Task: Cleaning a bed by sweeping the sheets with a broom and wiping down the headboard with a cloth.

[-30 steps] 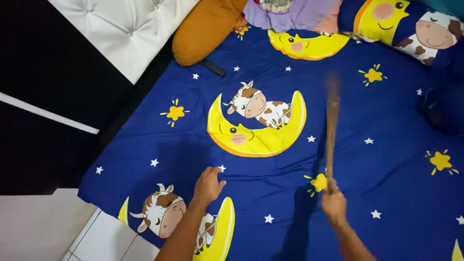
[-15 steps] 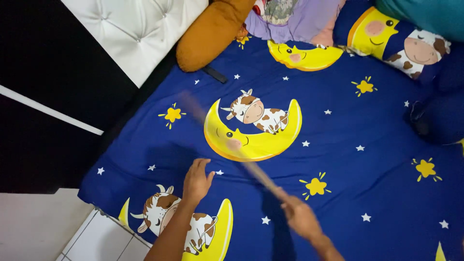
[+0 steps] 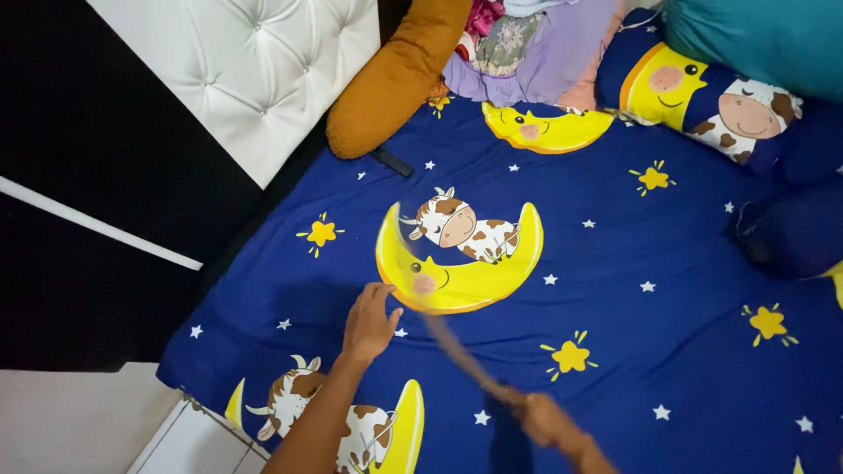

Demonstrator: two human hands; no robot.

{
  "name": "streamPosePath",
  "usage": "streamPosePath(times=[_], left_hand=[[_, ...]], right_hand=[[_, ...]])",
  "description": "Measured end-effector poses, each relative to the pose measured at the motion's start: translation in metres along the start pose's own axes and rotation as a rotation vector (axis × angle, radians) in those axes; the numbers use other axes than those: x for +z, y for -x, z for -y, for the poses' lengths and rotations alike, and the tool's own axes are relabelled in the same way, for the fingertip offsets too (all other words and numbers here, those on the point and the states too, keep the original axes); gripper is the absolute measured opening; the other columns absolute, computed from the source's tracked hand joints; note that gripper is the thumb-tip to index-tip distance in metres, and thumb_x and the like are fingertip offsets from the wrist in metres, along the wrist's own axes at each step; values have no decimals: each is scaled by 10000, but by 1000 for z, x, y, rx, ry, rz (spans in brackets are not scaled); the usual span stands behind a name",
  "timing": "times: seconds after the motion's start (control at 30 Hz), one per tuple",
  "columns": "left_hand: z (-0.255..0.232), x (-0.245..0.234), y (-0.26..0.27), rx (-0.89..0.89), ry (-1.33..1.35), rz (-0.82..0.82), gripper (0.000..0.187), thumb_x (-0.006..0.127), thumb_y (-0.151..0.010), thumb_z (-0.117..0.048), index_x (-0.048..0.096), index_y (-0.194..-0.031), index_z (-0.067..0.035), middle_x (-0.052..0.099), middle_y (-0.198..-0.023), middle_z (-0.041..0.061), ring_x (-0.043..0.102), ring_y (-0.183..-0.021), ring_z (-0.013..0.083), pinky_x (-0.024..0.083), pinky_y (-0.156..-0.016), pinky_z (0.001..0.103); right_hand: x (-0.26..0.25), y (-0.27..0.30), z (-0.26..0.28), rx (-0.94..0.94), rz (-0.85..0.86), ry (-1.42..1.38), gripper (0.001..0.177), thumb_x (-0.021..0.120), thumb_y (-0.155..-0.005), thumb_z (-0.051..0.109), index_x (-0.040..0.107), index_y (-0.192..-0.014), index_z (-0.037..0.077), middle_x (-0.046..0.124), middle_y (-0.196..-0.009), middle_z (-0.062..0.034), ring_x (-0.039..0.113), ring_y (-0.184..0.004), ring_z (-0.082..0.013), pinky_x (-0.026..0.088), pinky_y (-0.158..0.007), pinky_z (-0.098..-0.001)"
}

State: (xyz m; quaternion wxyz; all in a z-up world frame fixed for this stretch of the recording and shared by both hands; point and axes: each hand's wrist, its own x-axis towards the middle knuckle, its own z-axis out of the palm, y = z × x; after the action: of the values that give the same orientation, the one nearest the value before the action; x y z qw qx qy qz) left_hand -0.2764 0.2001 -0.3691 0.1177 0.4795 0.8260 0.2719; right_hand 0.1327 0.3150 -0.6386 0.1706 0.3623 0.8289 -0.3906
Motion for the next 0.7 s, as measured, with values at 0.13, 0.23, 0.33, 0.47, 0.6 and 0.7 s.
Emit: streamPosePath(times=[0.13, 0.23, 0.33, 0.47, 0.6, 0.7], left_hand=[[-6, 18, -8, -12, 2, 16, 472, 796, -804, -175, 627, -1236, -86, 607, -1274, 145, 582, -1200, 362, 475, -1006, 456], [-22, 27, -11, 45, 4, -44, 489, 795, -786, -167, 629, -1240, -94, 627, -1248, 143, 589, -1194, 362, 489, -998, 455], [-46, 24, -14, 46, -42, -55, 501, 805, -779, -179, 623, -1237, -93, 637, -1251, 135, 589, -1187, 361, 481, -973, 475], [-75, 13, -27, 83, -78, -84, 493, 804, -788, -186, 622, -1236, -94, 643, -1236, 138, 588, -1190, 358, 478, -966, 473], [-90, 3, -48, 41, -78, -84, 454, 798, -802, -185, 633, -1216, -100, 653, -1245, 119, 594, -1187, 347, 473, -968, 471], [-82, 10, -74, 118, -53, -138, 482, 803, -771, -167, 633, -1215, -84, 648, -1236, 135, 601, -1181, 351, 476, -965, 472]], right_hand=[[-96, 87, 159, -362, -111, -138, 469, 609, -870, 109, 679, -1330, 167, 745, -1077, -202, 697, -976, -418, 548, -825, -497], [-139, 109, 166, -268, -76, 44, 553, 591, -879, 108, 609, -1406, 274, 715, -1053, -156, 675, -1003, -383, 526, -869, -477], [-170, 126, 140, -203, -214, 25, 490, 605, -918, 167, 604, -1398, 266, 709, -1046, -141, 685, -953, -394, 536, -848, -477], [-205, 137, 87, -145, -476, -138, 471, 592, -926, 167, 598, -1394, 214, 739, -1052, -166, 707, -1000, -383, 556, -877, -439], [-228, 139, 53, 19, -549, -253, 487, 590, -957, 215, 559, -1442, 197, 722, -1131, -207, 708, -1042, -407, 568, -869, -429], [-226, 124, 33, 45, -639, -311, 494, 607, -948, 222, 560, -1436, 161, 725, -1135, -233, 730, -1063, -392, 575, -858, -422]])
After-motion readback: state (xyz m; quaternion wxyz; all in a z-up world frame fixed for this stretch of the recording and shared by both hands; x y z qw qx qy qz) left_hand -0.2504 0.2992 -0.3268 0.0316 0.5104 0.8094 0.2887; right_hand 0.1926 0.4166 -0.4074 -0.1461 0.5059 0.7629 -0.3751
